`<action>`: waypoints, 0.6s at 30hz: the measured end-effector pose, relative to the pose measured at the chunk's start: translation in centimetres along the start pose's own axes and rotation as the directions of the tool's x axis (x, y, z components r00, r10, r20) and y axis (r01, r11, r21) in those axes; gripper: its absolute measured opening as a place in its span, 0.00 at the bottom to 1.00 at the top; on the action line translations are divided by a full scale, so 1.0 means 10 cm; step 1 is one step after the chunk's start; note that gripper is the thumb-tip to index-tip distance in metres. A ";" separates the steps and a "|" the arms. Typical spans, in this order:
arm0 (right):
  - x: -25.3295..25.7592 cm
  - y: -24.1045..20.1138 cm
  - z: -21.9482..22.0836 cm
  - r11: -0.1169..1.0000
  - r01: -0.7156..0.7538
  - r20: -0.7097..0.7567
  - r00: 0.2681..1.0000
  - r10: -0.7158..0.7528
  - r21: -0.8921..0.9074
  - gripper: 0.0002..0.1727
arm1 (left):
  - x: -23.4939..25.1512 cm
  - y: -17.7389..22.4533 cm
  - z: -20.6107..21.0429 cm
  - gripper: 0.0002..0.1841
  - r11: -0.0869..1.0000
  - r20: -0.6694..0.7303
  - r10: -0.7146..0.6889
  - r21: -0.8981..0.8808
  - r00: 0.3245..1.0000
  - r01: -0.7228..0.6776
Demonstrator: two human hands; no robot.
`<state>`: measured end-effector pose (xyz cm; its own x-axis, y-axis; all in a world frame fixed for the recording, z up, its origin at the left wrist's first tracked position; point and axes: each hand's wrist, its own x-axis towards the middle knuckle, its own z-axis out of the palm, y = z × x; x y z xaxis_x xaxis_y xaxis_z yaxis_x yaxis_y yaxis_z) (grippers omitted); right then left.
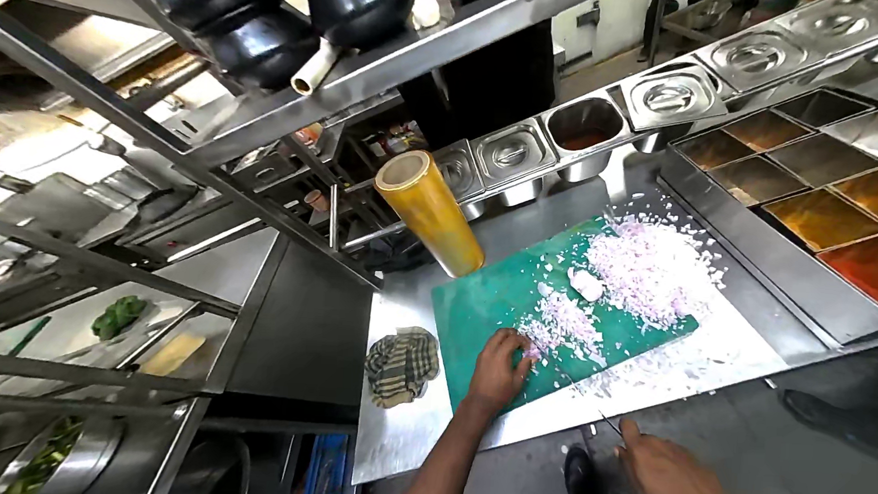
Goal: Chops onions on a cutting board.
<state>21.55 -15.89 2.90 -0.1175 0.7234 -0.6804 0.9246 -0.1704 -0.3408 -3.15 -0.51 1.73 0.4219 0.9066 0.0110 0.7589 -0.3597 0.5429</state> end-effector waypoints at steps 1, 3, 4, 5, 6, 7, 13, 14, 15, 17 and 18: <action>0.01 -0.01 0.00 1.000 0.000 0.002 1.000 0.000 -0.004 0.29 | 0.03 0.02 -0.03 0.13 1.000 0.031 -0.024 0.002 0.999 0.024; 0.00 -0.03 -0.01 1.000 0.002 0.002 1.000 -0.002 -0.006 0.29 | 0.08 0.06 -0.05 0.11 0.999 0.081 -0.040 -0.002 0.996 0.040; 0.00 -0.04 -0.02 1.000 0.001 0.001 1.000 -0.001 -0.007 0.28 | 0.11 0.08 -0.05 0.11 0.999 0.102 -0.051 0.017 0.993 0.050; -0.01 -0.06 -0.04 1.000 0.003 -0.003 1.000 -0.003 -0.011 0.28 | 0.13 0.12 -0.06 0.11 0.997 0.120 -0.068 0.044 0.990 0.063; -0.02 -0.08 -0.07 1.000 0.004 -0.006 1.000 -0.005 -0.014 0.28 | 0.16 0.16 -0.08 0.10 0.995 0.138 -0.085 0.070 0.987 0.076; -0.07 -0.09 -0.12 1.000 0.007 -0.014 1.000 -0.007 -0.021 0.28 | 0.17 0.19 -0.09 0.10 0.992 0.158 -0.104 0.093 0.982 0.090; -0.16 -0.09 -0.12 0.998 0.017 -0.014 1.000 -0.018 -0.065 0.29 | 0.18 0.26 -0.11 0.11 0.983 0.185 -0.130 0.150 0.974 0.102; -0.07 -0.07 -0.07 0.998 0.006 -0.003 1.000 -0.007 -0.068 0.29 | 0.19 0.26 -0.10 0.10 0.984 0.181 -0.119 0.154 0.976 0.092; 0.00 -0.07 -0.06 0.998 -0.001 0.003 1.000 0.001 -0.067 0.28 | 0.19 0.26 -0.09 0.10 0.985 0.179 -0.110 0.152 0.978 0.083; -0.06 -0.12 -0.18 0.999 0.002 0.002 1.000 -0.002 -0.054 0.28 | 0.18 0.25 -0.07 0.10 0.988 0.153 -0.088 0.136 0.984 0.067; -0.14 -0.14 -0.23 0.999 0.014 -0.007 1.000 -0.015 -0.050 0.29 | 0.17 0.23 -0.07 0.09 0.990 0.139 -0.079 0.130 0.987 0.061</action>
<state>21.30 -15.12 5.86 -0.1286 0.7304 -0.6708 0.9397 -0.1264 -0.3177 -1.02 0.33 3.62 0.4254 0.8928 -0.1483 0.8411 -0.3295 0.4290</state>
